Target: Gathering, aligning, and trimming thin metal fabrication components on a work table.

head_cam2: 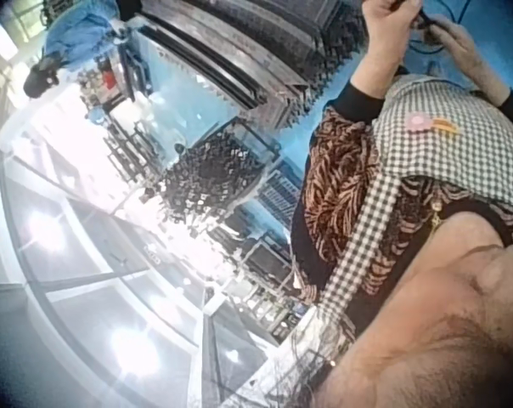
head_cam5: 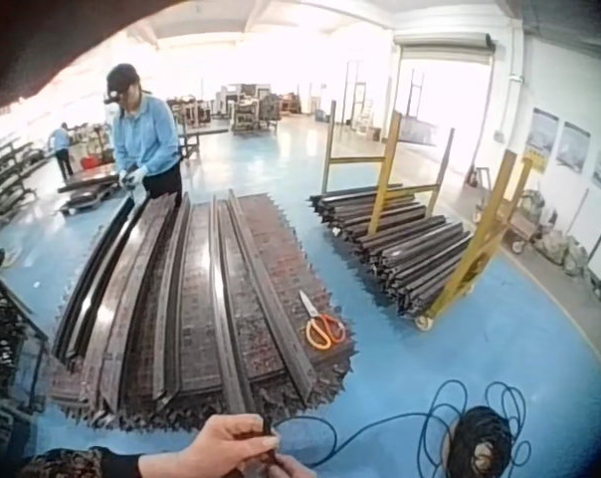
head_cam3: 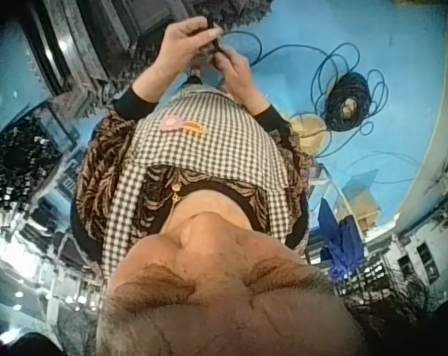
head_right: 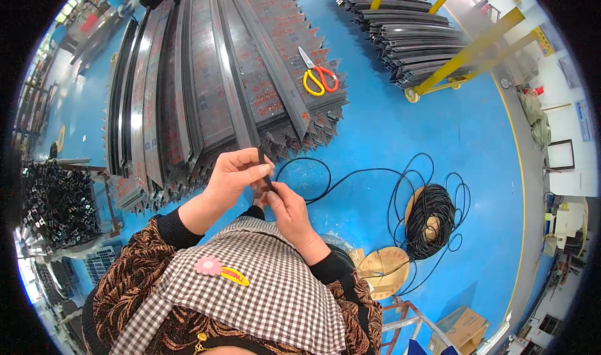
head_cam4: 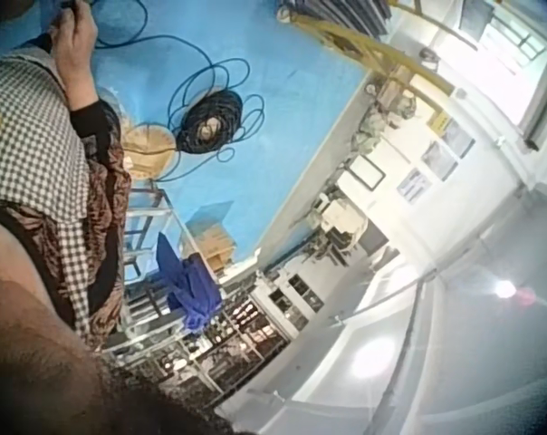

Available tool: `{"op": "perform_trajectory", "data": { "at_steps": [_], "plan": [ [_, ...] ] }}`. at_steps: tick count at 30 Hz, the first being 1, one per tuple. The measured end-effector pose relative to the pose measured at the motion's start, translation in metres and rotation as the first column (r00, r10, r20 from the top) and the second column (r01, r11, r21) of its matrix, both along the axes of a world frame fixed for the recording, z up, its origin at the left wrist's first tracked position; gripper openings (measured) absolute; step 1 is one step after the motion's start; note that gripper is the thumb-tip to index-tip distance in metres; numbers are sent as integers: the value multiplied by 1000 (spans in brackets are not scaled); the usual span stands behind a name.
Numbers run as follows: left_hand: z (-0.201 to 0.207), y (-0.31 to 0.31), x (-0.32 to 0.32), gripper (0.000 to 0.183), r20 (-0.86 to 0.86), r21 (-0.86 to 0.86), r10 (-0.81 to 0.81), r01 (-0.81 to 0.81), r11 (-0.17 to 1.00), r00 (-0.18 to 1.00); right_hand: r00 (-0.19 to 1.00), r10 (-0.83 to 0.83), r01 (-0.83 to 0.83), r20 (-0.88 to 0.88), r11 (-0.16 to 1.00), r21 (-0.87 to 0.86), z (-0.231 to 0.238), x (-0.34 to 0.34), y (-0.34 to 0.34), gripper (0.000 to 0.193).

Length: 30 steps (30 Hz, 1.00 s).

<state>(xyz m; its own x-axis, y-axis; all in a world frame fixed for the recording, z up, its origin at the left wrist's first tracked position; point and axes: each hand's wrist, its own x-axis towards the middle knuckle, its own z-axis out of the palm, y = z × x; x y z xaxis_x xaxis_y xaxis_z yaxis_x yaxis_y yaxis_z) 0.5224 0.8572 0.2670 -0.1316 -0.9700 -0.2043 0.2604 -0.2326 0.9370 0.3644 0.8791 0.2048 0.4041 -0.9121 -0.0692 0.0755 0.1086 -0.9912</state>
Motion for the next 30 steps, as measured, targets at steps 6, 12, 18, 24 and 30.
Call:
{"op": "perform_trajectory", "data": {
  "at_steps": [6, 12, 18, 24, 30],
  "plan": [
    [-6, -13, 11, 11, -74, 16, 0, 1, 1000, 997, 999, 3, -3, 38, 1000, -6, -7, 5, -17, 19],
    [-23, -82, 80, 15, -170, 135, 225, -204, 970, 959, 949, -82, 79, -304, 997, -22, -20, 39, -50, 12],
    [-148, -209, 203, 33, 324, 63, 506, -552, 832, 800, 576, -365, -80, -731, 865, -495, -73, 120, -104, 30],
    [-178, -283, 216, 64, 731, 79, 334, -561, 824, 594, 507, -163, -219, -847, 926, -309, -108, 134, -113, 28],
    [-154, -312, 214, 59, 842, 86, 270, -610, 788, 468, 456, -53, -310, -889, 926, -215, -97, 55, -49, 30]
  ]
}}
